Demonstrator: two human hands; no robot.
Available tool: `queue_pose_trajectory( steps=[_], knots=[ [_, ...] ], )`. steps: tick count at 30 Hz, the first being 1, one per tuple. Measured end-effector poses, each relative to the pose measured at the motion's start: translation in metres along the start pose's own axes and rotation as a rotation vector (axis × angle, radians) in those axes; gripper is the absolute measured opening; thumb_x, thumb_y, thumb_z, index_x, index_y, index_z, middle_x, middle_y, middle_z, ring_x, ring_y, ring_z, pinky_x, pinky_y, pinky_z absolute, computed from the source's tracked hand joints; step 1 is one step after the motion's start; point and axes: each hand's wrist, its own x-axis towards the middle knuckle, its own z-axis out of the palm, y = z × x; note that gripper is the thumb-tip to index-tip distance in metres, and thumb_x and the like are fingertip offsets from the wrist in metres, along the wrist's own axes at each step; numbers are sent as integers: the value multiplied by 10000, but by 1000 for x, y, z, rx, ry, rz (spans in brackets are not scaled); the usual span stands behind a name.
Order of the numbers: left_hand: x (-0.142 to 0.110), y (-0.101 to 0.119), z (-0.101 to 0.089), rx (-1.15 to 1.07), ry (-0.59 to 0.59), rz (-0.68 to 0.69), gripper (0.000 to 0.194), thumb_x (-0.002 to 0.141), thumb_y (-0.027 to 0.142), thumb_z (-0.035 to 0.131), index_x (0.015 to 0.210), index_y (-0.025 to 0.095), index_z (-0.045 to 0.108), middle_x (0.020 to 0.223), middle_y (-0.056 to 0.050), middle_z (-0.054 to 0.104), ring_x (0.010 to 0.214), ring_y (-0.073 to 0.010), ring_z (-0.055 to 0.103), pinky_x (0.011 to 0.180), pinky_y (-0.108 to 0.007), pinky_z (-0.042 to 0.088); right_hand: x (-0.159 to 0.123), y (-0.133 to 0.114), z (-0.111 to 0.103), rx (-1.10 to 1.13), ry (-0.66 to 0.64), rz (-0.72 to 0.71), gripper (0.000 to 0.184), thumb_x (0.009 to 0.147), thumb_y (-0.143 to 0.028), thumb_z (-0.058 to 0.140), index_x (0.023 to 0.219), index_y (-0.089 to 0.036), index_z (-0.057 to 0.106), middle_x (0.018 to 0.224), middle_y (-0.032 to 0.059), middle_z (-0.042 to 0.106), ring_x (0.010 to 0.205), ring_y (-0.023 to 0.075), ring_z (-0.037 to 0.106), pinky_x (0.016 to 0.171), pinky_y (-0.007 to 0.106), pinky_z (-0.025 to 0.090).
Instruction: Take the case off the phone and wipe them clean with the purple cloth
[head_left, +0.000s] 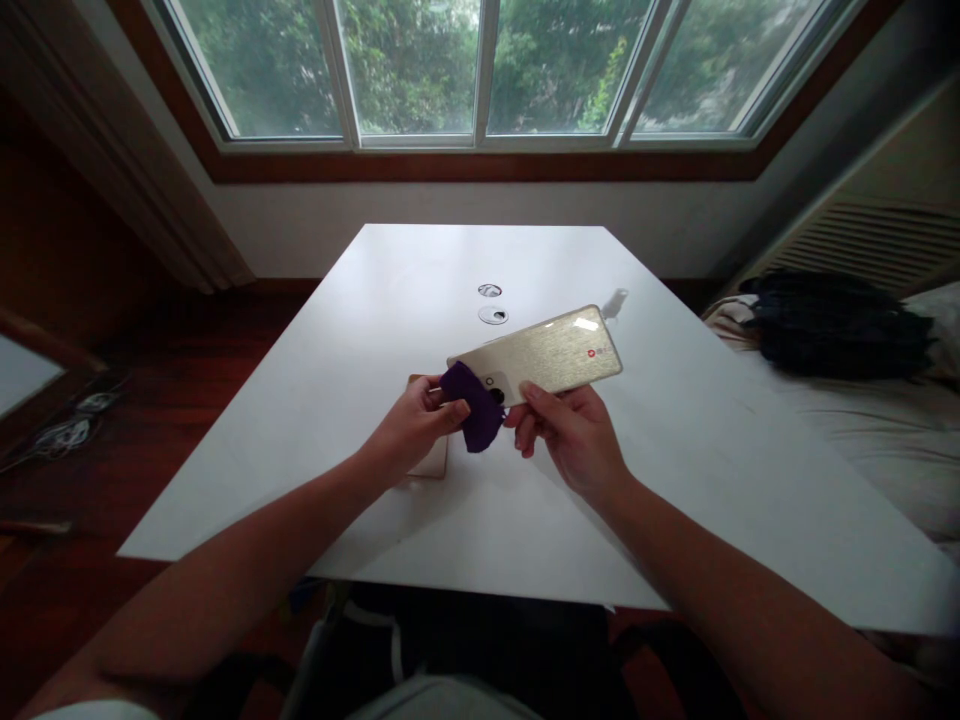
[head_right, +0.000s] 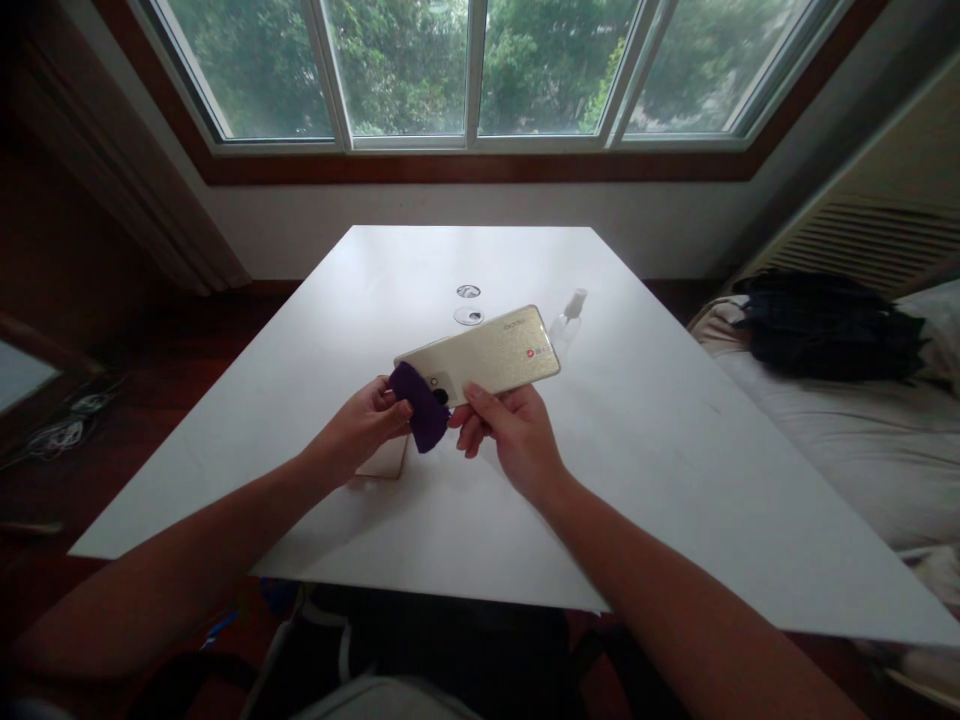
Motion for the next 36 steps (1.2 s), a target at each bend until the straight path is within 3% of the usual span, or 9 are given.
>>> queue_pose_trajectory(
  steps=[7, 11, 16, 19, 23, 25, 29, 32, 36],
  knots=[
    [4, -6, -15, 257, 166, 145, 936, 580, 568, 899, 1300, 182, 441, 1234, -144, 577, 1031, -254, 626, 808, -343, 532, -3, -1, -2, 10, -43, -34, 320, 915, -371, 696, 706, -134, 750, 674, 67, 736, 422, 127, 609, 410, 243, 483],
    [0, 1, -14, 402, 308, 254, 709, 565, 498, 916, 1031, 209, 466, 903, 19, 545, 745, -125, 531, 651, -234, 440, -3, -2, -1, 32, -50, -26, 330, 920, -348, 687, 678, -133, 750, 665, 74, 739, 407, 127, 606, 401, 239, 461],
    [-7, 14, -6, 475, 329, 286, 555, 623, 479, 885, 823, 216, 439, 715, 74, 462, 624, -102, 409, 592, -226, 351, -2, -5, 1, 93, -49, 12, 345, 913, -336, 688, 654, -116, 746, 647, 81, 736, 393, 121, 601, 385, 224, 457],
    [-10, 18, -4, 611, 366, 364, 491, 680, 479, 853, 755, 210, 449, 721, 55, 487, 664, -124, 439, 642, -251, 371, -2, -6, 1, 115, -43, 24, 321, 906, -331, 695, 673, -116, 747, 651, 78, 738, 389, 119, 601, 375, 215, 459],
    [-9, 18, -6, 851, 406, 569, 406, 742, 490, 814, 727, 195, 535, 948, -25, 602, 964, -211, 553, 892, -345, 414, -2, -5, 0, 119, -29, 21, 311, 899, -321, 703, 667, -115, 736, 659, 80, 742, 395, 120, 607, 379, 211, 470],
    [-8, 17, -8, 889, 444, 602, 421, 717, 509, 832, 885, 205, 595, 1086, -53, 614, 1084, -250, 552, 982, -399, 400, -2, -5, 1, 117, -24, 18, 307, 898, -317, 704, 669, -115, 734, 659, 81, 742, 399, 121, 609, 381, 210, 475],
    [-7, 15, -12, 905, 516, 684, 756, 655, 524, 874, 1246, 236, 501, 1296, -105, 543, 1194, -283, 529, 1047, -450, 393, -1, -5, 2, 126, -16, 30, 293, 888, -316, 708, 678, -113, 729, 652, 77, 739, 393, 116, 601, 375, 202, 475],
    [-8, 17, -10, 970, 568, 846, 639, 650, 500, 887, 1119, 234, 545, 1249, -98, 541, 1177, -278, 526, 1021, -440, 412, 0, -4, 2, 148, -10, 63, 290, 873, -326, 719, 680, -109, 723, 639, 75, 733, 387, 109, 592, 368, 192, 474],
    [-12, 23, -5, 1112, 514, 912, 306, 738, 425, 849, 799, 219, 629, 912, -20, 631, 941, -221, 561, 939, -412, 399, 3, -1, 2, 183, 12, 106, 253, 838, -329, 749, 716, -109, 717, 634, 70, 732, 379, 106, 580, 358, 186, 475]
  ],
)
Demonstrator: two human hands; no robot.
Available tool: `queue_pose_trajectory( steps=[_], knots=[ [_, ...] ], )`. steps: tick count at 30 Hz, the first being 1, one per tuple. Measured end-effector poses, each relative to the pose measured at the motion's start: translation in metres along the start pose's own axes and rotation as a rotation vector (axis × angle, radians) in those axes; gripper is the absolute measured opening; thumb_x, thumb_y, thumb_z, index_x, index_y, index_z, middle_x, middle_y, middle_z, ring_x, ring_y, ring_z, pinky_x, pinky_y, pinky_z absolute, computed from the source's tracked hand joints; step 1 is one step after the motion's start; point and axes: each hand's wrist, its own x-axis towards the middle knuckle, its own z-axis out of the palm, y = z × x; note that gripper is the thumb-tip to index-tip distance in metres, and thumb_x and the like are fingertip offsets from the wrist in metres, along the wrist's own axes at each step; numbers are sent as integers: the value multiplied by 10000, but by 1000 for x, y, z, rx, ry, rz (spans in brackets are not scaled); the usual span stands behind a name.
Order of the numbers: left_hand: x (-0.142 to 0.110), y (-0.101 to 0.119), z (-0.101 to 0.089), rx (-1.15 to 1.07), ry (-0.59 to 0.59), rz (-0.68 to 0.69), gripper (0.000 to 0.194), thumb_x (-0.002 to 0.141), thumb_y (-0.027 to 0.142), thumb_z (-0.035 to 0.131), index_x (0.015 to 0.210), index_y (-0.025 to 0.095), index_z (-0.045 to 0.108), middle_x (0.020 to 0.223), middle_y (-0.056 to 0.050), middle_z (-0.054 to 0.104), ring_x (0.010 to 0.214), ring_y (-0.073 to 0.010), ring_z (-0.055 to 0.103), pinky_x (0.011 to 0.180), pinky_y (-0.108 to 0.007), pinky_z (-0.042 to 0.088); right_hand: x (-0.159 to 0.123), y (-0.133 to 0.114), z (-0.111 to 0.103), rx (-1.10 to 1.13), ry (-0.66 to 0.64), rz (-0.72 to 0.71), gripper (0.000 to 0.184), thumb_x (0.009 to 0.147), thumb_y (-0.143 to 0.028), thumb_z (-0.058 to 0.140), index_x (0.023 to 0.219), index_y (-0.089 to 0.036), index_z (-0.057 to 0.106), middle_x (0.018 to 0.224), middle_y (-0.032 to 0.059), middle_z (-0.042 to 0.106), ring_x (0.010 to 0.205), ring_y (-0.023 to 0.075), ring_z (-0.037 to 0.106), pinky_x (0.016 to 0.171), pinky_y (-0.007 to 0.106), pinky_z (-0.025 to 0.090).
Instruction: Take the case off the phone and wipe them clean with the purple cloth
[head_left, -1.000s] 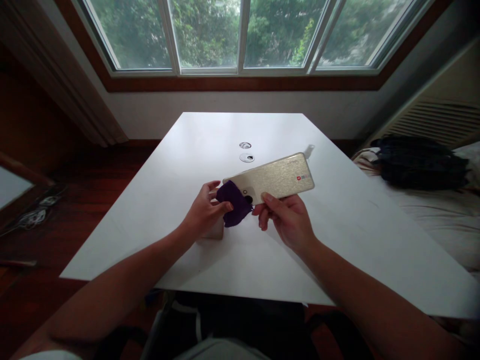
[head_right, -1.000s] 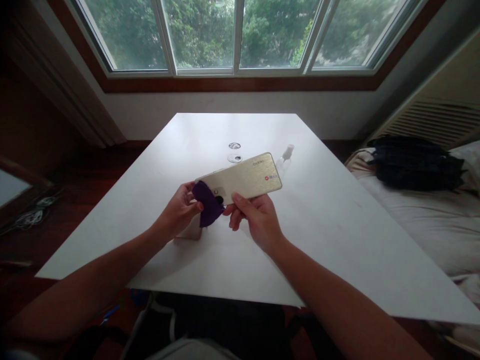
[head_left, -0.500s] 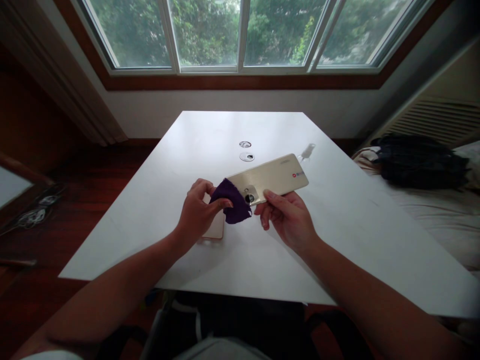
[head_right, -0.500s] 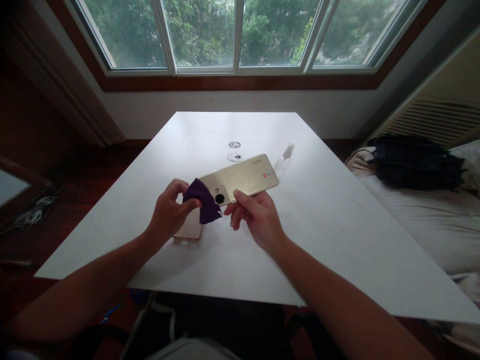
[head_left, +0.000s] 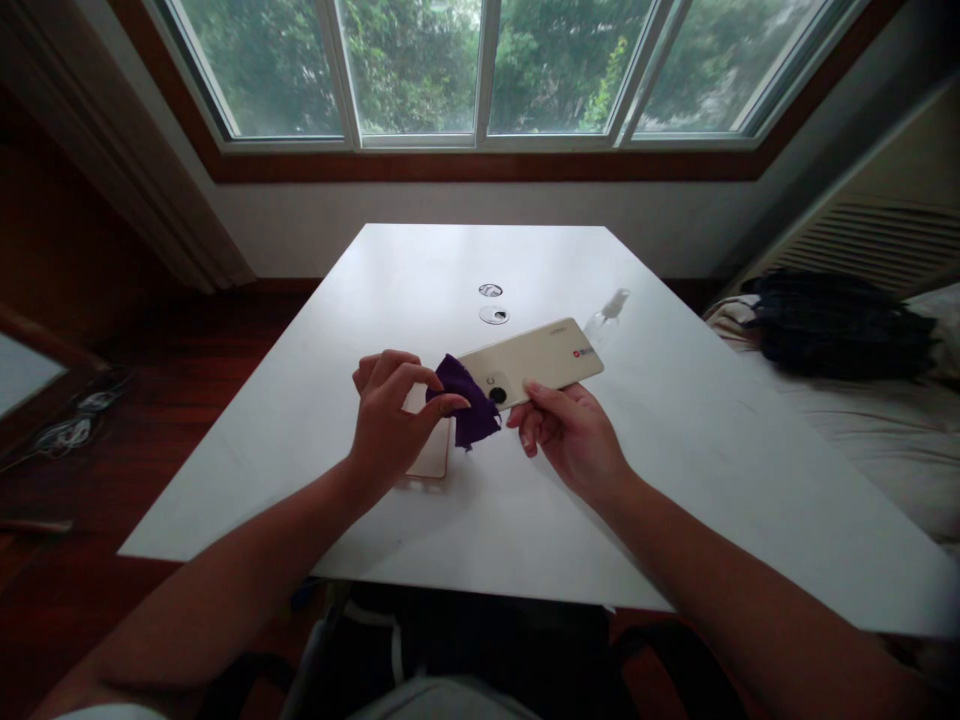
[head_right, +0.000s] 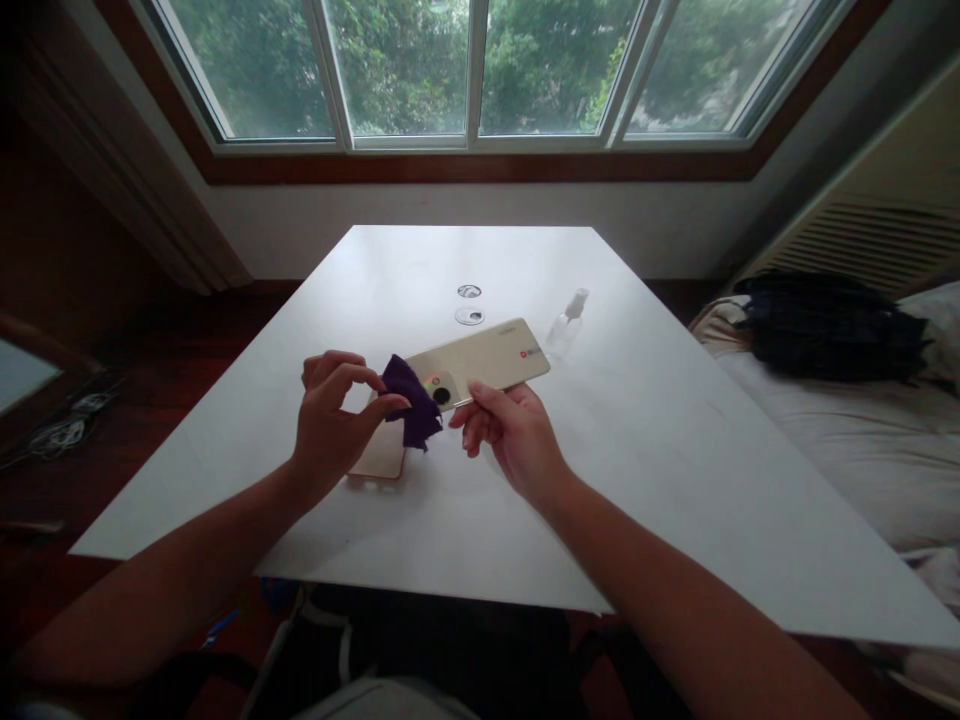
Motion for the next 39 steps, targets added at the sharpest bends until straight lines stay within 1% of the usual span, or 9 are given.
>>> queue_pose_trajectory(
  steps=[3, 6, 14, 18, 22, 26, 32, 35, 39],
  knots=[
    [1, 3, -2, -78, -129, -28, 233, 805, 380, 805, 744, 213, 654, 719, 19, 632, 755, -169, 558, 849, -371, 415, 2, 1, -1, 19, 9, 11, 232, 831, -321, 752, 750, -107, 717, 633, 69, 733, 377, 105, 577, 354, 182, 474],
    [-2, 4, 0, -214, -267, -197, 218, 876, 400, 726, 802, 199, 689, 716, 5, 657, 677, -146, 560, 701, -313, 438, 2, 1, -2, 13, 9, 9, 253, 831, -328, 751, 729, -100, 709, 637, 76, 734, 380, 105, 579, 356, 184, 477],
    [-4, 12, 12, -1041, -557, -890, 478, 904, 573, 624, 1047, 121, 686, 944, -109, 741, 816, -214, 705, 736, -345, 583, 2, 5, -7, -132, 2, -7, 283, 871, -359, 712, 708, -131, 677, 627, 49, 712, 413, 117, 588, 385, 211, 482],
    [3, 15, 9, -1318, -599, -1062, 555, 913, 637, 566, 1128, 136, 671, 1030, -124, 739, 902, -226, 713, 746, -326, 594, 2, 6, -9, -226, -54, 50, 325, 878, -383, 693, 667, -141, 648, 564, 24, 665, 379, 111, 551, 353, 207, 437],
    [3, 11, 8, -1341, -610, -1122, 529, 923, 611, 567, 1135, 142, 688, 1008, -110, 748, 815, -200, 717, 676, -273, 565, 0, 4, -9, -333, -170, 110, 338, 889, -399, 676, 670, -152, 600, 532, 2, 628, 361, 98, 520, 332, 191, 381],
    [-2, 8, 10, -1342, -730, -1079, 552, 905, 606, 593, 1176, 136, 694, 1019, -136, 755, 872, -261, 726, 676, -299, 541, -1, 5, -8, -394, -281, 177, 324, 895, -443, 673, 773, -156, 585, 540, -16, 625, 352, 87, 507, 334, 182, 365],
    [-5, 8, 13, -1330, -733, -1106, 558, 887, 582, 635, 1191, 116, 682, 982, -161, 755, 881, -284, 727, 659, -302, 530, -1, 7, -3, -426, -261, 181, 407, 868, -557, 690, 920, -171, 573, 567, -33, 638, 368, 108, 547, 337, 196, 425],
    [-6, 7, 16, -1301, -655, -1129, 525, 887, 541, 661, 1187, 110, 676, 959, -149, 756, 822, -251, 729, 656, -289, 539, 3, 8, -6, -475, -163, 131, 422, 907, -604, 616, 875, -186, 571, 555, -36, 622, 364, 103, 534, 321, 188, 402],
    [-4, 7, 16, -1256, -575, -1208, 506, 893, 528, 658, 1206, 130, 660, 941, -130, 757, 761, -226, 726, 614, -280, 553, 15, 7, -18, -503, 158, 39, 387, 876, -572, 681, 891, -188, 638, 736, 15, 687, 546, 129, 649, 409, 201, 506]
  ],
)
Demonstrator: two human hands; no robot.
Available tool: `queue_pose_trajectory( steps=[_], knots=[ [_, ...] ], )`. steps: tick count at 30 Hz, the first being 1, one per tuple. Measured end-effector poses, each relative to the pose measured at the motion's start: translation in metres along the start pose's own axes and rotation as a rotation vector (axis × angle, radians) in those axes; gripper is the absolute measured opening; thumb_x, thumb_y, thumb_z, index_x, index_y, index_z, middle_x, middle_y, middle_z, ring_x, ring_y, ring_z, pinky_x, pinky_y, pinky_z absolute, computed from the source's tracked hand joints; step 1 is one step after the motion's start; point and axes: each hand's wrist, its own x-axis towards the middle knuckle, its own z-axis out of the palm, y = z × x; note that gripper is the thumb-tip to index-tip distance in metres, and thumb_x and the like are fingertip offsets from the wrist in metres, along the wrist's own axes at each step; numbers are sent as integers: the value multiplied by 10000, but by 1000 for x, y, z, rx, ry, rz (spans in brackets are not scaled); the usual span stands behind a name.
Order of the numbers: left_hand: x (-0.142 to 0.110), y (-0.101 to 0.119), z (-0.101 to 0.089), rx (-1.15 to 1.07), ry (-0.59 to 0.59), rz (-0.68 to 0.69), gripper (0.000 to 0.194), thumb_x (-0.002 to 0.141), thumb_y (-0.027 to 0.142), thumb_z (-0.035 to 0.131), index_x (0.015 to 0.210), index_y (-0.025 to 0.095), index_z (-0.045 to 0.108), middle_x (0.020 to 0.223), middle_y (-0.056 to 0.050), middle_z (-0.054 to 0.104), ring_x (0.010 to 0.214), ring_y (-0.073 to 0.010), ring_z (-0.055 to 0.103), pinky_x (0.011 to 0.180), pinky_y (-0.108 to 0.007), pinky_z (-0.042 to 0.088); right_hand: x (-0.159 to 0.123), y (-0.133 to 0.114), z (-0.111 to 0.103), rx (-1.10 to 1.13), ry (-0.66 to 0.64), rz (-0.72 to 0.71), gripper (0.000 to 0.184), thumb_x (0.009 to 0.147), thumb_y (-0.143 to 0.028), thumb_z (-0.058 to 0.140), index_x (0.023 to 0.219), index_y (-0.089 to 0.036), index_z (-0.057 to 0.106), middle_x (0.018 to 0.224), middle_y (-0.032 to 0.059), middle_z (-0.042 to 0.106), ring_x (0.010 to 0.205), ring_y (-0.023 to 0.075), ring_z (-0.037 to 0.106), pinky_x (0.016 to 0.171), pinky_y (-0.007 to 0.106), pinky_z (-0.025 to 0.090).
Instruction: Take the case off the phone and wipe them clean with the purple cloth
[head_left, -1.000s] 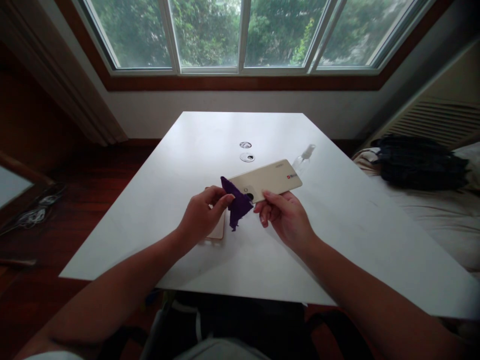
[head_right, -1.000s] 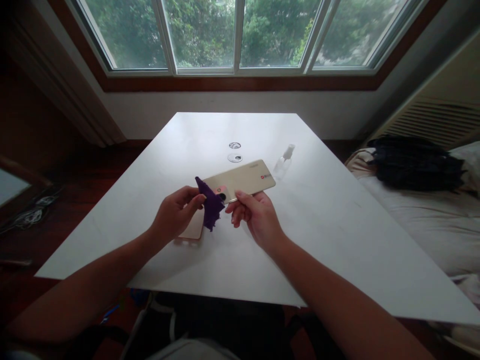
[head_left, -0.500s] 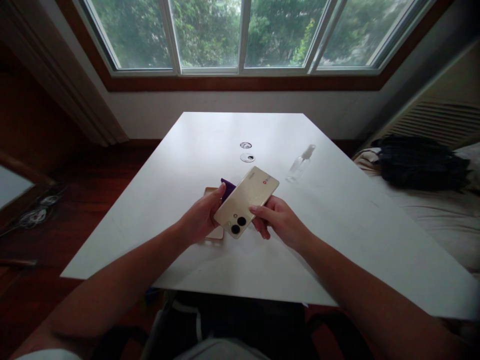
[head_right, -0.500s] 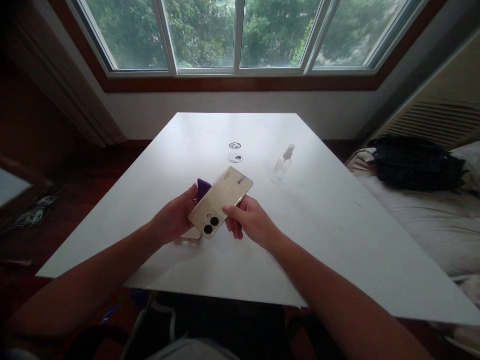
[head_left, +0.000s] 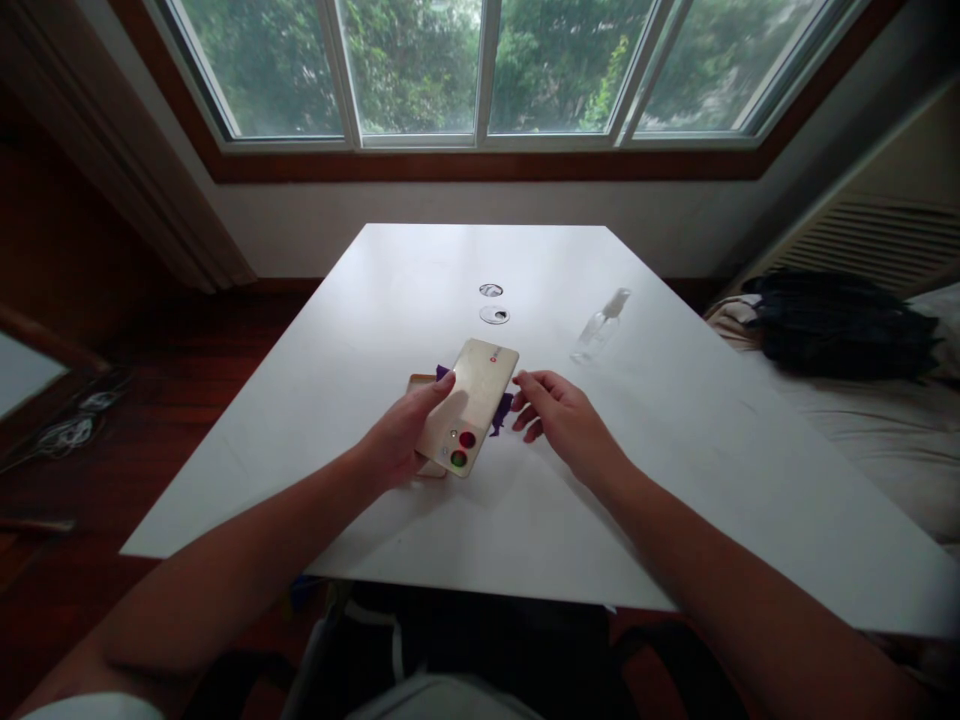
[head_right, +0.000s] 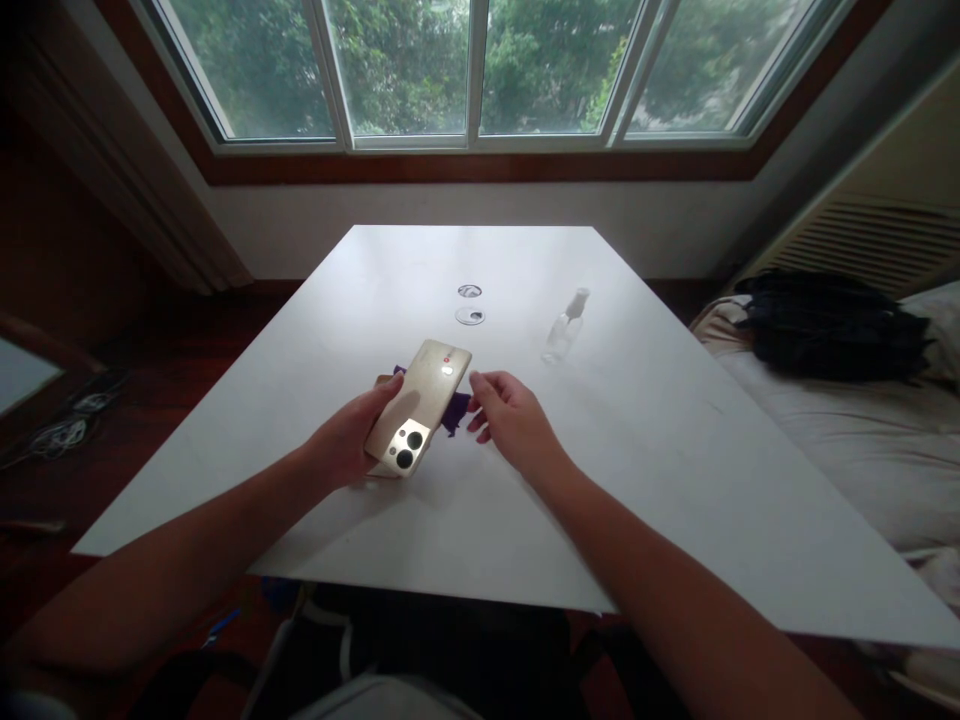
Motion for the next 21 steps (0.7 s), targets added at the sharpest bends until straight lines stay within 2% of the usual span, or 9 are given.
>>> queue_pose_trajectory(
  steps=[2, 3, 5, 8, 11, 13, 16, 21],
  knots=[
    [-2, 4, 4, -17, 31, -24, 500, 907, 532, 635, 1210, 135, 658, 935, -127, 758, 758, -226, 730, 606, -282, 562, 6, 1, -5, 18, 65, 44, 391, 844, -557, 728, 930, -179, 683, 902, 73, 729, 722, 165, 707, 504, 215, 571],
    [-3, 6, 6, -26, 37, -33, 501, 916, 532, 620, 1208, 127, 661, 921, -129, 758, 751, -227, 732, 610, -285, 567, 8, 1, -6, 46, 48, 84, 409, 839, -565, 731, 949, -172, 697, 967, 98, 739, 790, 183, 718, 550, 228, 594],
    [-5, 10, 11, -34, 29, -45, 517, 928, 535, 597, 1204, 104, 667, 881, -136, 758, 717, -227, 731, 607, -289, 570, 9, 1, -8, 138, -64, 196, 474, 845, -610, 703, 986, -157, 710, 1015, 128, 749, 840, 205, 726, 620, 263, 621],
    [-7, 12, 14, -42, -5, -49, 541, 923, 551, 585, 1197, 94, 677, 839, -133, 756, 667, -229, 724, 599, -304, 570, 7, 0, -9, 274, -281, 342, 567, 866, -664, 638, 1033, -129, 719, 966, 139, 763, 805, 211, 735, 700, 310, 636],
    [-6, 9, 11, -42, -21, -45, 506, 924, 542, 586, 1171, 114, 691, 845, -120, 761, 675, -225, 725, 619, -305, 576, 4, -1, -8, 340, -359, 330, 472, 891, -557, 677, 1065, -122, 731, 969, 124, 769, 800, 186, 734, 787, 303, 626],
    [-4, 7, 8, -35, -8, -38, 462, 922, 525, 601, 1150, 136, 698, 876, -109, 766, 708, -217, 729, 627, -288, 573, 4, -2, -9, 386, -329, 272, 345, 874, -401, 743, 1099, -139, 727, 1023, 104, 769, 842, 174, 731, 826, 290, 613],
    [-2, 4, 4, -8, -5, -40, 444, 909, 530, 623, 1150, 164, 698, 940, -99, 770, 745, -214, 732, 620, -270, 565, 6, -5, -9, 469, -260, 176, 271, 798, -215, 787, 1055, -157, 725, 1029, 69, 764, 877, 171, 720, 811, 273, 601],
    [-3, 0, 3, 50, -38, -108, 555, 883, 602, 617, 1215, 163, 684, 971, -118, 763, 703, -206, 720, 559, -258, 536, 8, -8, -9, 544, -77, 138, 289, 695, -124, 797, 943, -188, 664, 852, 15, 731, 711, 157, 680, 630, 270, 586]
  ],
)
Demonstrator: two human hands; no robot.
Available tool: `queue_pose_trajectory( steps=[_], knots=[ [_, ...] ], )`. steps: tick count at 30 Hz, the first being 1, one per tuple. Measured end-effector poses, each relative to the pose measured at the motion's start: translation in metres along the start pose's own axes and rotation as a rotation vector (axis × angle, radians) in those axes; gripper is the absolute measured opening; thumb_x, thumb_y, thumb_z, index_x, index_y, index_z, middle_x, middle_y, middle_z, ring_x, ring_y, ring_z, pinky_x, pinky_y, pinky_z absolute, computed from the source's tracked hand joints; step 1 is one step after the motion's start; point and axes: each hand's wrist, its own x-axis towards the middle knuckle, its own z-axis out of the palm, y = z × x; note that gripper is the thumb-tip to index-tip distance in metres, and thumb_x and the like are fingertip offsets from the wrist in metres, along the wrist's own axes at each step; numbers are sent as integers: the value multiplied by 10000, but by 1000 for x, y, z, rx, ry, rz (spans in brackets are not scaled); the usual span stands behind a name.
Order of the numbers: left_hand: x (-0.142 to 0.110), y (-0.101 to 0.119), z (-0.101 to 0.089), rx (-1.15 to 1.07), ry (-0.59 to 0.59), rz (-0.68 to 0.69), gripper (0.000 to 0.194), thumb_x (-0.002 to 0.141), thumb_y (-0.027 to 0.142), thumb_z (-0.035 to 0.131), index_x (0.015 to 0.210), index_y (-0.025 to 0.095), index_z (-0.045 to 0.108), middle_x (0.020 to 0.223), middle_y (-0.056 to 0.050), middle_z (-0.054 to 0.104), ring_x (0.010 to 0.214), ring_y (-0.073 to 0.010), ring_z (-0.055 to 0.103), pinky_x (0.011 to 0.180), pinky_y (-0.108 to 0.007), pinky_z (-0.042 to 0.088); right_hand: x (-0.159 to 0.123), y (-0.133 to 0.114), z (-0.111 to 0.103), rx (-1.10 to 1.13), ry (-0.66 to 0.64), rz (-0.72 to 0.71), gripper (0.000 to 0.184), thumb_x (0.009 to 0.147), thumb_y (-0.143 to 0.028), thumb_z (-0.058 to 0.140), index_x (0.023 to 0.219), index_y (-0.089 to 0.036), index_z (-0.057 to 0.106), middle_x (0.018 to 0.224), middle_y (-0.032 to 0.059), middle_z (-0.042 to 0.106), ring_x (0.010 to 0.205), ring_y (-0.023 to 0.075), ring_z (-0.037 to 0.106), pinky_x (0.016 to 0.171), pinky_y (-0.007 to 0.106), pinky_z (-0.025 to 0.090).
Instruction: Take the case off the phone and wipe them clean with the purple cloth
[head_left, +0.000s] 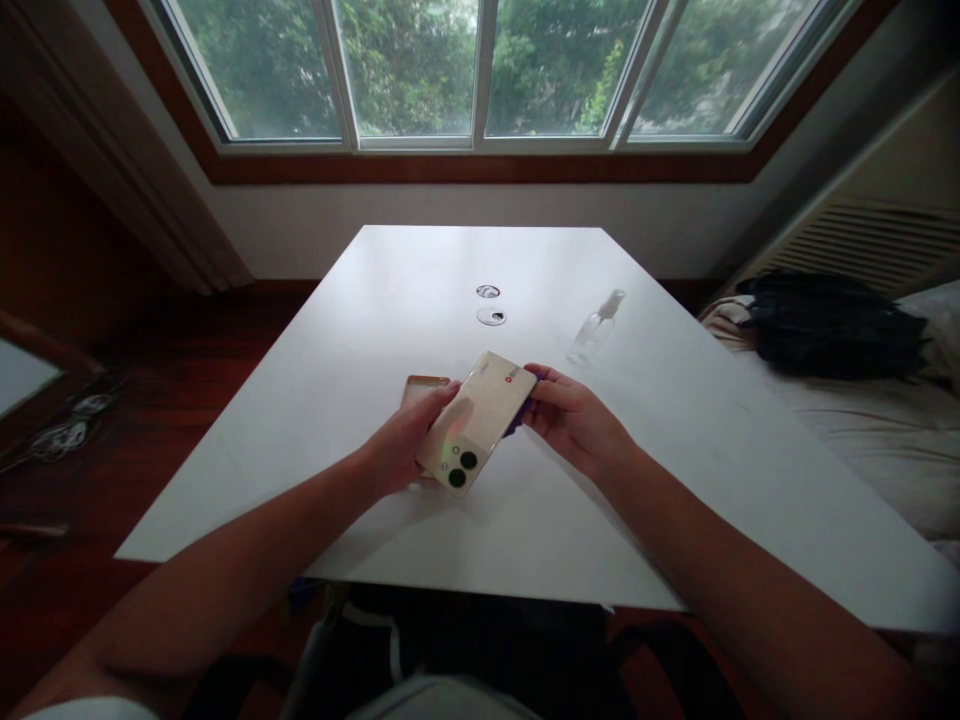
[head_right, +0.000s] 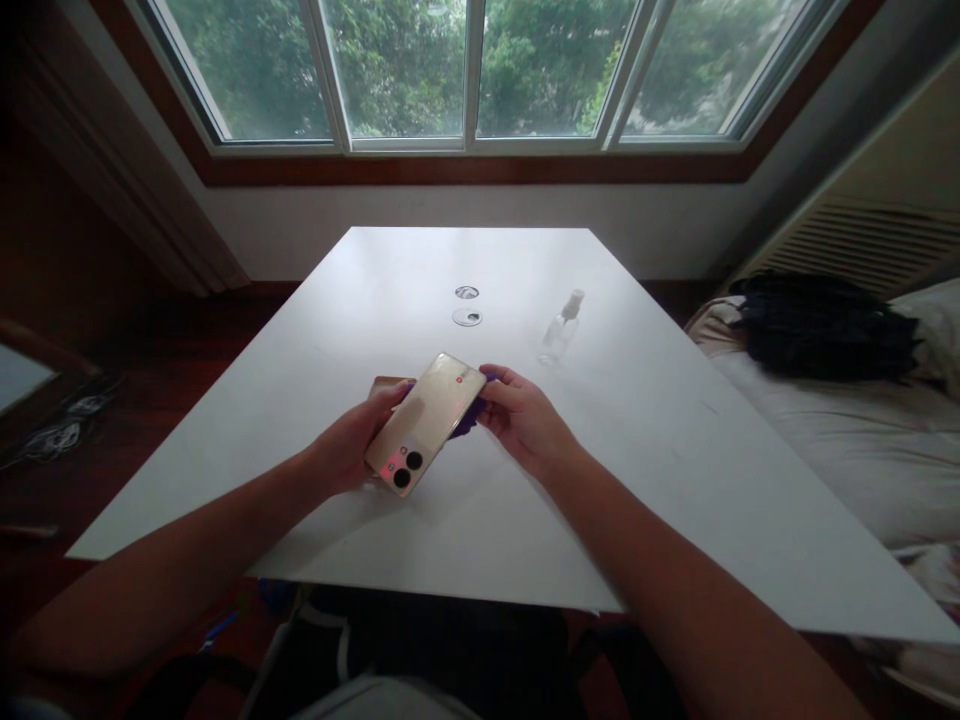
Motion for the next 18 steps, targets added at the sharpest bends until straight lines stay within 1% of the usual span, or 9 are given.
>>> queue_pose_trajectory(
  steps=[2, 6, 9, 11, 15, 18],
  knots=[
    [0, -1, 0, 7, 29, -1, 569, 871, 602, 632, 1230, 163, 680, 965, -117, 761, 680, -198, 715, 542, -254, 531, -1, 1, 1, -36, 70, -31, 345, 691, -136, 806, 983, -198, 631, 854, 13, 726, 713, 164, 680, 590, 265, 574],
    [4, -3, -3, 4, 102, 5, 549, 846, 573, 677, 1213, 164, 688, 960, -106, 760, 691, -195, 715, 548, -259, 551, -4, 5, 2, -149, 173, -157, 479, 685, -185, 832, 1084, -217, 571, 893, 4, 733, 747, 166, 689, 601, 257, 574],
    [5, -3, -5, 26, 182, -38, 533, 821, 574, 699, 1180, 181, 695, 934, -90, 761, 663, -204, 708, 518, -285, 559, -3, 5, 0, -202, 233, -243, 533, 673, -209, 847, 1117, -224, 552, 866, -10, 723, 723, 158, 685, 609, 259, 579],
    [5, -3, -5, 48, 215, -63, 508, 817, 571, 703, 1153, 190, 698, 901, -78, 757, 640, -204, 700, 504, -297, 560, -1, 2, -4, -217, 275, -293, 543, 669, -204, 845, 1124, -223, 550, 871, -7, 721, 731, 158, 693, 628, 263, 590],
    [1, -4, -3, 82, 200, -58, 434, 833, 540, 700, 1065, 174, 712, 861, -76, 745, 638, -194, 690, 512, -282, 555, 5, -12, -18, -305, 353, -444, 597, 665, -214, 851, 1179, -236, 548, 884, -10, 706, 736, 172, 701, 635, 287, 606],
    [0, -6, -2, 115, 152, -38, 437, 843, 551, 686, 1030, 158, 721, 899, -93, 748, 684, -189, 701, 534, -248, 542, 3, -22, -22, -526, 396, -588, 630, 709, -255, 839, 1270, -249, 551, 912, 2, 707, 649, 139, 638, 552, 246, 559]
  ],
)
